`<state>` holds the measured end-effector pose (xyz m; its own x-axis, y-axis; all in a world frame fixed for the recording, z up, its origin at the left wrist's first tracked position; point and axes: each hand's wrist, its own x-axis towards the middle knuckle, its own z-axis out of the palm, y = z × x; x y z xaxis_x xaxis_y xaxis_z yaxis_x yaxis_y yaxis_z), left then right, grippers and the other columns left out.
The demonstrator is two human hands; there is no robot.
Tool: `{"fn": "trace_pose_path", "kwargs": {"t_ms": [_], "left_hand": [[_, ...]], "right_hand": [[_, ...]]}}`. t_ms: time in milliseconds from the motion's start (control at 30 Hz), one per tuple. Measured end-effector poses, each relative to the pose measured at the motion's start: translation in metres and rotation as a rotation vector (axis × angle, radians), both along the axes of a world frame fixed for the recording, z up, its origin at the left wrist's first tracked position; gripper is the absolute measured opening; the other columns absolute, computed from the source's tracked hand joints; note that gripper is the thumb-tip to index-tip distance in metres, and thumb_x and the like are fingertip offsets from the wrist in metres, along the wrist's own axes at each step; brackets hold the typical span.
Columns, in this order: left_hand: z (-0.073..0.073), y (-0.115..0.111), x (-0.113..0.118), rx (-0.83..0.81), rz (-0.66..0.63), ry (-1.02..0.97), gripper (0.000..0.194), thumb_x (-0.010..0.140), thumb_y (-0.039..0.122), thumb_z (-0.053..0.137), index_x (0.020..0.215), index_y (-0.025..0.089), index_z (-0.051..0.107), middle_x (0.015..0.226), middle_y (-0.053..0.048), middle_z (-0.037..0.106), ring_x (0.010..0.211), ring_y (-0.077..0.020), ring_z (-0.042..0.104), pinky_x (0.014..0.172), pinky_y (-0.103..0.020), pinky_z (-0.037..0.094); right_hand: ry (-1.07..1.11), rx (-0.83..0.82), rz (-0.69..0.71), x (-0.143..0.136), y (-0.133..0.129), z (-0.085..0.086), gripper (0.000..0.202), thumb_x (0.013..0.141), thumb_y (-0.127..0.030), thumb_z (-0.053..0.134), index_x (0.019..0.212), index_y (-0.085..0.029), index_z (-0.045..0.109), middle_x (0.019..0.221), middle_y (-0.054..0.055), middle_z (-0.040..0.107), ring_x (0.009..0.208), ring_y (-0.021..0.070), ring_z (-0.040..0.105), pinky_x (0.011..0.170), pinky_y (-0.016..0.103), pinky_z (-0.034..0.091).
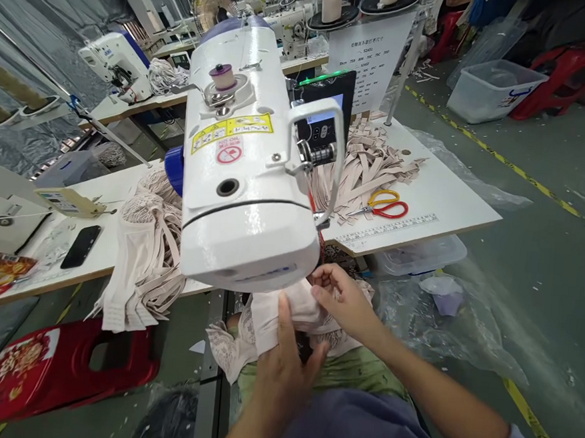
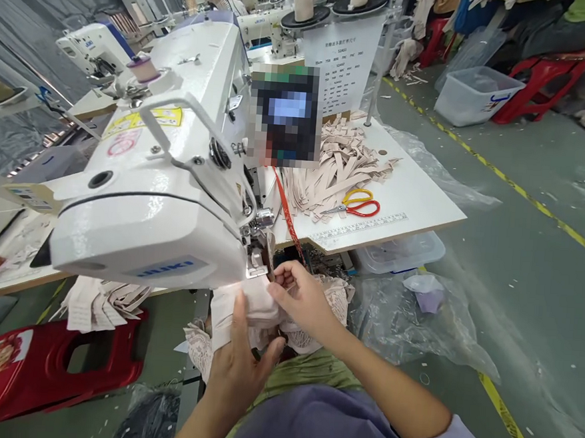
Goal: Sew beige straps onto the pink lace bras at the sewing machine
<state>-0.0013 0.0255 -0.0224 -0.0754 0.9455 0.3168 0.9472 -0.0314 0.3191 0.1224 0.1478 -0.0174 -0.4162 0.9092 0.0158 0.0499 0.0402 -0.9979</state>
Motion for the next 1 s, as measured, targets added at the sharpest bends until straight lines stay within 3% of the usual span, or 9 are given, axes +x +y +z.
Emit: {"fn": "trace_pose_path", "kwargs": {"t_ms": [100,167,300,400,567,667,767,900,1000], "left_hand": [[-0.008,-0.014,0.019,0.074,-0.061,0.068,0.088,0.093,0.039,0.057,0.156,0.006,0.005,0.144,-0.029,0.049,0.128,-0.0383,0.055,0.090,-0.043,0.058],[-0.010,-0.027,0.029,0.021,-0.116,0.004,0.087,0.092,0.040,0.057,0.156,0.008,0.008,0.148,-0.028,0.044,0.138,-0.0401,0.043,0.100,-0.050,0.052],[0.001,-0.041,0.023,-0.214,-0.351,-0.434,0.065,0.096,0.035,0.049,0.152,0.016,0.024,0.110,-0.016,0.074,0.098,-0.0261,0.073,0.078,-0.036,0.062],[0.023,-0.033,0.004,-0.128,-0.407,-0.502,0.036,0.095,0.022,0.049,0.131,0.024,0.048,0.086,-0.004,0.076,0.078,-0.0170,0.073,0.072,-0.028,0.060],[0.048,-0.001,-0.017,0.096,-0.501,-0.196,0.057,0.088,0.009,0.051,0.143,0.013,0.034,0.133,-0.020,0.059,0.135,-0.0283,0.047,0.107,-0.048,0.045],[0.040,0.009,-0.023,0.045,-0.557,-0.052,0.038,0.089,0.012,0.051,0.128,0.015,0.048,0.103,-0.011,0.071,0.105,-0.0224,0.065,0.104,-0.047,0.048],[0.029,0.006,-0.026,0.178,-0.535,0.024,0.013,0.089,0.009,0.052,0.091,0.021,0.057,0.065,0.003,0.062,0.064,-0.0134,0.060,0.087,-0.035,0.055],[0.025,-0.001,-0.027,0.380,-0.542,0.065,0.019,0.084,0.004,0.059,0.081,0.022,0.056,0.059,0.005,0.058,0.062,-0.0116,0.057,0.077,-0.028,0.053],[0.017,0.001,-0.028,0.385,-0.529,0.031,0.019,0.084,0.004,0.059,0.082,0.023,0.056,0.060,0.006,0.058,0.062,-0.0105,0.058,0.080,-0.028,0.053]], "right_hand": [[-0.005,-0.047,0.020,0.010,-0.017,-0.001,0.023,0.085,-0.042,0.059,0.094,-0.020,0.060,0.087,0.003,0.065,0.079,0.0175,0.059,0.072,0.030,0.049],[0.024,-0.078,0.025,0.018,-0.025,-0.002,0.024,0.088,-0.042,0.055,0.092,-0.020,0.061,0.084,0.003,0.065,0.077,0.0175,0.059,0.070,0.029,0.048],[-0.022,0.011,0.020,0.033,-0.029,0.002,0.025,0.089,-0.042,0.057,0.080,-0.019,0.062,0.074,0.001,0.061,0.072,0.0168,0.055,0.067,0.029,0.045],[-0.101,0.130,0.106,0.038,-0.029,0.010,0.026,0.090,-0.037,0.059,0.072,-0.019,0.061,0.069,0.000,0.057,0.068,0.0156,0.054,0.064,0.027,0.042],[-0.170,0.391,0.377,0.040,-0.032,0.019,0.019,0.094,-0.025,0.055,0.080,-0.019,0.067,0.072,0.000,0.061,0.068,0.0136,0.057,0.063,0.025,0.042],[-0.296,0.672,0.464,0.044,-0.035,0.017,0.021,0.096,-0.020,0.050,0.084,-0.018,0.068,0.076,0.003,0.063,0.069,0.0149,0.057,0.062,0.027,0.040],[-0.428,0.921,0.408,0.046,-0.036,0.012,0.025,0.097,-0.018,0.047,0.082,-0.018,0.067,0.070,0.004,0.060,0.065,0.0169,0.052,0.060,0.031,0.035],[-0.408,1.030,0.331,0.045,-0.036,0.008,0.024,0.096,-0.016,0.047,0.081,-0.020,0.066,0.061,0.001,0.053,0.061,0.0163,0.046,0.059,0.031,0.032],[-0.407,0.920,0.342,0.050,-0.038,0.006,0.024,0.097,-0.020,0.046,0.088,-0.020,0.068,0.063,0.001,0.057,0.061,0.0159,0.050,0.059,0.030,0.033]]}}
